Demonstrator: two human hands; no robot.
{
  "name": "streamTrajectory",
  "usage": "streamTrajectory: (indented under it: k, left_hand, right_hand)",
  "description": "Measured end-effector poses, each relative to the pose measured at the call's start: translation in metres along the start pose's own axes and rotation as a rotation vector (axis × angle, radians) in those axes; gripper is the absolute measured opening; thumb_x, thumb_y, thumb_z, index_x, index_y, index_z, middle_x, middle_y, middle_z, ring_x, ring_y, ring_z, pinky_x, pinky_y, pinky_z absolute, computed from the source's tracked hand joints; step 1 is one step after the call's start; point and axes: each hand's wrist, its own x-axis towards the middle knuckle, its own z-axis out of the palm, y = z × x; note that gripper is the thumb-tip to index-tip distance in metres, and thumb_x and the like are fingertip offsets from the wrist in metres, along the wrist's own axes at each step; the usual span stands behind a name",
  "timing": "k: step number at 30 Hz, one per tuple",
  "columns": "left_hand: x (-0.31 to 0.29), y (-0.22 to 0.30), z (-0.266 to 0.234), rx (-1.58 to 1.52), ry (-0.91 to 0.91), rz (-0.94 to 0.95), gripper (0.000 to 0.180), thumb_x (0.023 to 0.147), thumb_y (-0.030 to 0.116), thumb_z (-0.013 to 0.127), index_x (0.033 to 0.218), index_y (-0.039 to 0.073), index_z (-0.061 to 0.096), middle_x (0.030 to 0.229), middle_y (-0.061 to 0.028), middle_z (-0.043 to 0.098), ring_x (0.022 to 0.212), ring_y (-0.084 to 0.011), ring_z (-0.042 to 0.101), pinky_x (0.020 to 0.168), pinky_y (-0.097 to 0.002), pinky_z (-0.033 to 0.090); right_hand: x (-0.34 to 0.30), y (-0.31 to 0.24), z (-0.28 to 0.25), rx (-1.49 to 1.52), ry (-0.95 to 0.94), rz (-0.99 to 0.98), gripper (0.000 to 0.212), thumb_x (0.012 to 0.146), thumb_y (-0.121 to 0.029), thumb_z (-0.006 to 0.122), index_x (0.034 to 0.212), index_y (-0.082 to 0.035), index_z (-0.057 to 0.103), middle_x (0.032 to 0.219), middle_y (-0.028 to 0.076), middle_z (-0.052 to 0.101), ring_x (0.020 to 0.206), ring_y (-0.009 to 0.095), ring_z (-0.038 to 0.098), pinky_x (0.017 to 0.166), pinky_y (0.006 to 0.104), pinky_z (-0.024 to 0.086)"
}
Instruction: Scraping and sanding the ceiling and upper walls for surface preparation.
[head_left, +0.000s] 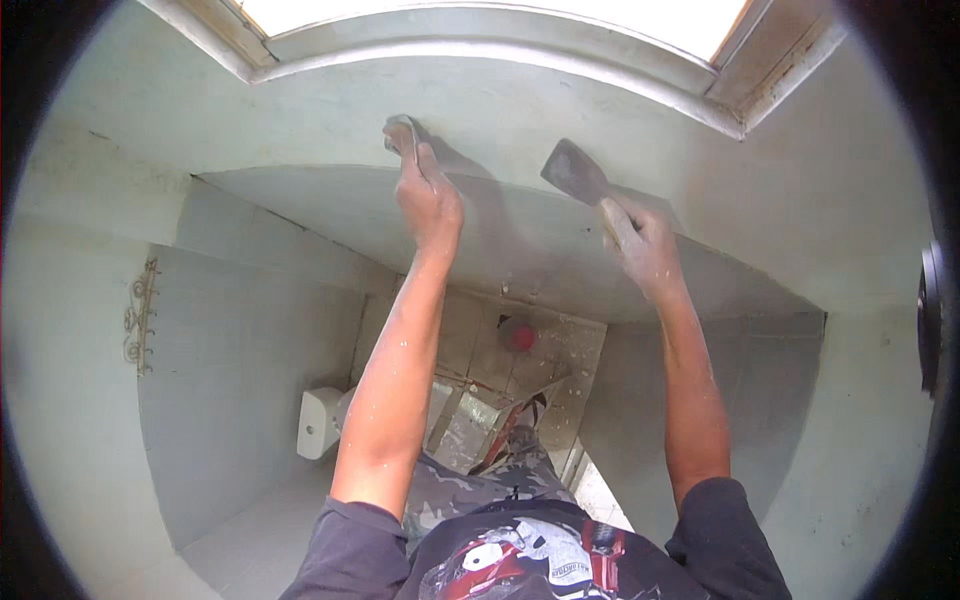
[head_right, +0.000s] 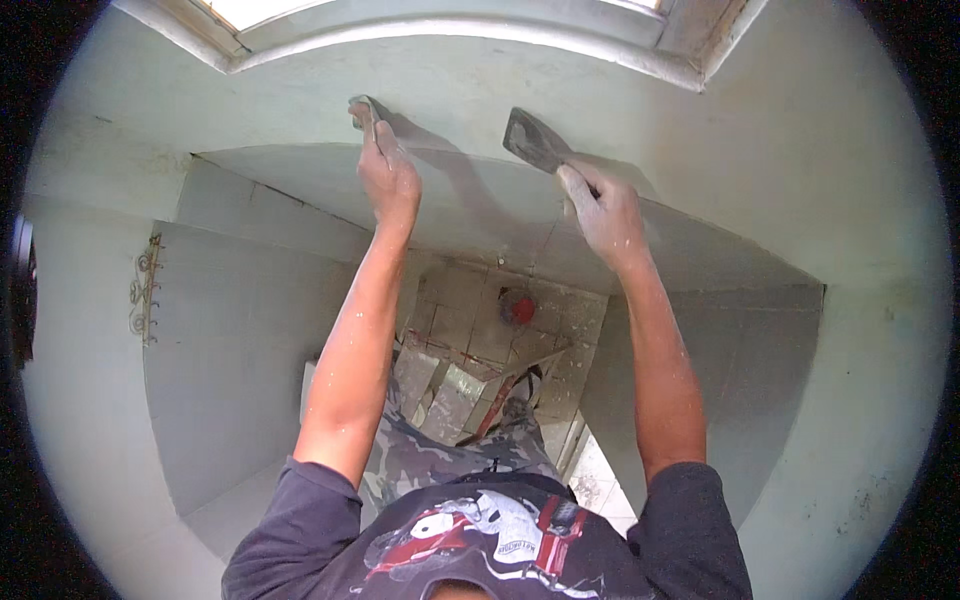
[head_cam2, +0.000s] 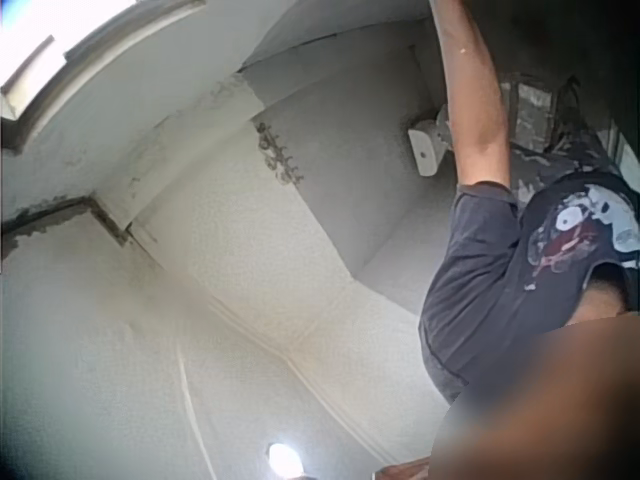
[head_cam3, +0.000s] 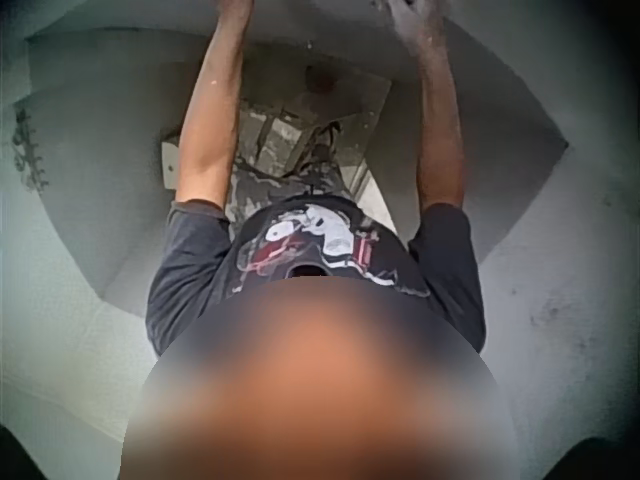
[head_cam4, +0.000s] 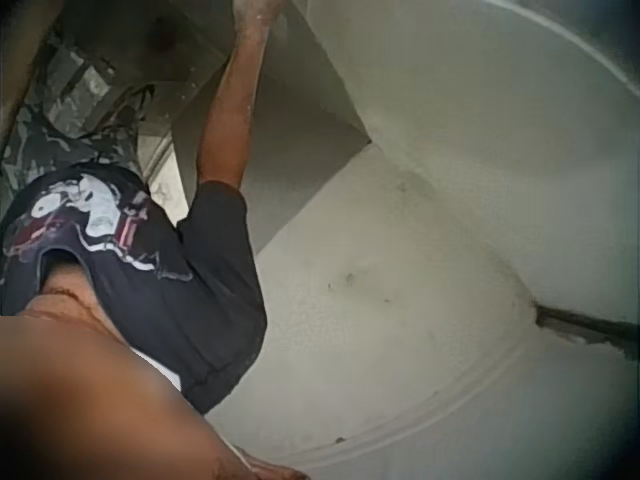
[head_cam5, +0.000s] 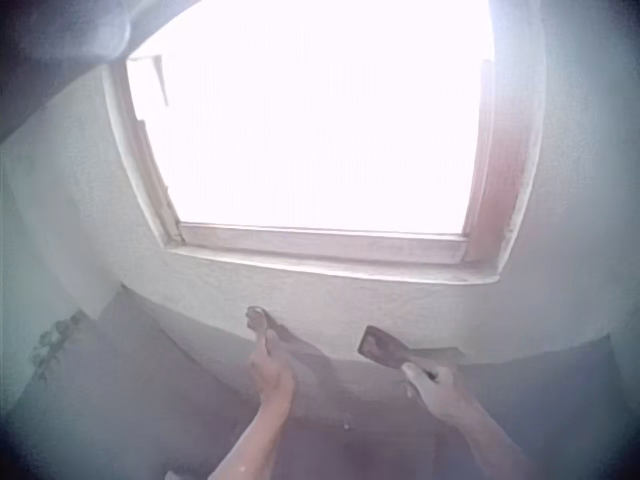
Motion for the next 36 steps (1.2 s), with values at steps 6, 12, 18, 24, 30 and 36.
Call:
streamTrajectory:
  k: [6,12,18,24,30,36]
  left_hand:
    - [-0.003,0.002,0.003,0.028,0.023,-0.032,0.048,0.102,0.022,0.034,0.139,-0.009,0.035,0.145,-0.0269,0.033,0.139,-0.0353,0.027,0.113,-0.0351,0.024]
    - [-0.005,-0.010,0.000,0.063,0.028,0.087,0.051,0.102,0.030,0.035,0.141,-0.004,0.036,0.137,-0.0260,0.045,0.124,-0.0377,0.049,0.099,-0.0363,0.039]
    - [-0.005,0.020,-0.009,0.060,-0.161,-0.246,0.048,0.102,0.025,0.035,0.136,-0.008,0.040,0.138,-0.0271,0.043,0.130,-0.0390,0.040,0.106,-0.0379,0.034]
    - [0.001,-0.012,-0.011,0.053,-0.035,-0.001,0.047,0.102,0.025,0.037,0.137,-0.005,0.042,0.135,-0.0276,0.046,0.127,-0.0402,0.044,0.102,-0.0382,0.037]
    - [-0.012,0.005,0.004,-0.003,-0.096,-0.073,0.049,0.102,0.024,0.037,0.139,-0.008,0.035,0.144,-0.0260,0.035,0.137,-0.0358,0.030,0.111,-0.0356,0.028]
    - [-0.033,0.008,0.052,-0.092,0.170,-0.012,0.052,0.102,0.019,0.034,0.144,-0.008,0.022,0.152,-0.0243,0.019,0.143,-0.0337,0.018,0.116,-0.0359,0.018]
  right_hand:
    - [0.004,-0.006,0.021,0.008,-0.003,-0.081,0.035,0.092,-0.035,0.058,0.103,-0.003,0.068,0.063,0.005,0.058,0.059,0.012,0.051,0.060,0.0308,0.043]
    - [0.019,-0.009,0.047,-0.054,-0.021,-0.158,0.036,0.092,-0.035,0.057,0.102,-0.003,0.069,0.063,0.005,0.058,0.061,0.013,0.051,0.061,0.0308,0.043]
    - [-0.002,0.005,-0.012,-0.054,0.021,0.011,0.038,0.093,-0.037,0.057,0.108,-0.004,0.069,0.064,0.001,0.059,0.064,0.013,0.051,0.064,0.0302,0.044]
    - [0.005,-0.006,0.014,-0.035,-0.023,-0.035,0.038,0.093,-0.037,0.057,0.109,-0.005,0.069,0.062,0.002,0.057,0.062,0.010,0.053,0.062,0.0288,0.044]
    - [0.011,-0.016,0.026,-0.047,0.005,-0.085,0.038,0.094,-0.036,0.056,0.109,-0.003,0.067,0.063,0.003,0.058,0.063,0.012,0.054,0.063,0.0299,0.044]
    - [-0.058,0.024,-0.011,0.094,0.183,-0.019,0.038,0.096,-0.032,0.054,0.108,0.002,0.065,0.067,0.000,0.057,0.053,0.007,0.047,0.048,0.0253,0.037]
